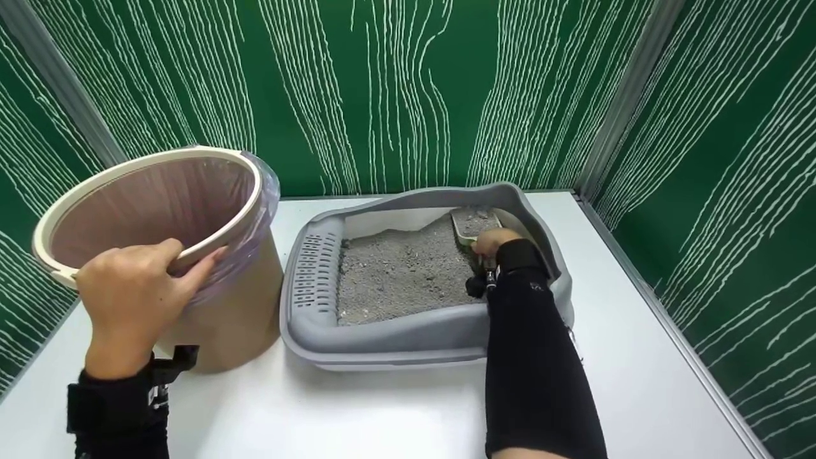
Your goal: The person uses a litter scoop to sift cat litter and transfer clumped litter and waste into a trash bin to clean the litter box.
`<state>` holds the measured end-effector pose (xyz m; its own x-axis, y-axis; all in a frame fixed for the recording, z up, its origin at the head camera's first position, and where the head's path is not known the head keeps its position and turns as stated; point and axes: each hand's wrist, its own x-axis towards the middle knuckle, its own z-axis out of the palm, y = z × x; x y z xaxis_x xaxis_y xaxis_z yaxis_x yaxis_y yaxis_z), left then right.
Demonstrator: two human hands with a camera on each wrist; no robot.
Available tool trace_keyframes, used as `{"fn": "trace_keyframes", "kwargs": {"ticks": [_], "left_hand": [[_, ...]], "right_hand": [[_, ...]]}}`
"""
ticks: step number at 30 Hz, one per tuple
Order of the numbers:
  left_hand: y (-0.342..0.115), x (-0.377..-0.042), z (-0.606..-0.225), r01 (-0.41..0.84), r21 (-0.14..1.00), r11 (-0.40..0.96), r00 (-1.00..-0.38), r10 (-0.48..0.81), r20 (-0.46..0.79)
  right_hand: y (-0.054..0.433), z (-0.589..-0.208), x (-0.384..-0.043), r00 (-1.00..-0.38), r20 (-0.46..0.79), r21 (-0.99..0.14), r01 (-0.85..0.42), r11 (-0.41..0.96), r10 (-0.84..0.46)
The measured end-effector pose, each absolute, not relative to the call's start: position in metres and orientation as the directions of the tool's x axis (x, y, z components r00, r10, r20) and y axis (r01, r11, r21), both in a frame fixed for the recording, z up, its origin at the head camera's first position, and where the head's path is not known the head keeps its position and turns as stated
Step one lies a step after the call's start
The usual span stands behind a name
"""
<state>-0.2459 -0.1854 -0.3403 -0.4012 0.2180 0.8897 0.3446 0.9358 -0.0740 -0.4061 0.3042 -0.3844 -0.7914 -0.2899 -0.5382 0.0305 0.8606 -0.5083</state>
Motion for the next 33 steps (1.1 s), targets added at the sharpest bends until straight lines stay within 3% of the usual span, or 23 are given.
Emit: {"fn": "trace_keyframes", "kwargs": {"ticks": [8, 17, 25, 33], "left_hand": [[-0.185, -0.246, -0.34, 0.342, -0.064, 0.938, -0.41, 0.21, 0.888], [-0.185, -0.246, -0.34, 0.345, -0.069, 0.936, -0.406, 0.215, 0.889], [-0.183, -0.246, -0.34, 0.346, -0.07, 0.935, -0.41, 0.218, 0.886], [-0.185, -0.246, -0.339, 0.336, -0.08, 0.939, -0.408, 0.221, 0.886]], "right_hand": [[0.301, -0.378, -0.402, -0.806, -0.499, -0.475, -0.051, 0.878, -0.317], [0.294, -0.375, -0.397, -0.856, -0.471, -0.282, -0.083, 0.956, -0.213], [0.293, -0.373, -0.389, -0.85, -0.45, -0.423, -0.068, 0.904, -0.275], [0.286, -0.375, -0.393, -0.799, -0.477, -0.616, 0.007, 0.788, -0.366]]}}
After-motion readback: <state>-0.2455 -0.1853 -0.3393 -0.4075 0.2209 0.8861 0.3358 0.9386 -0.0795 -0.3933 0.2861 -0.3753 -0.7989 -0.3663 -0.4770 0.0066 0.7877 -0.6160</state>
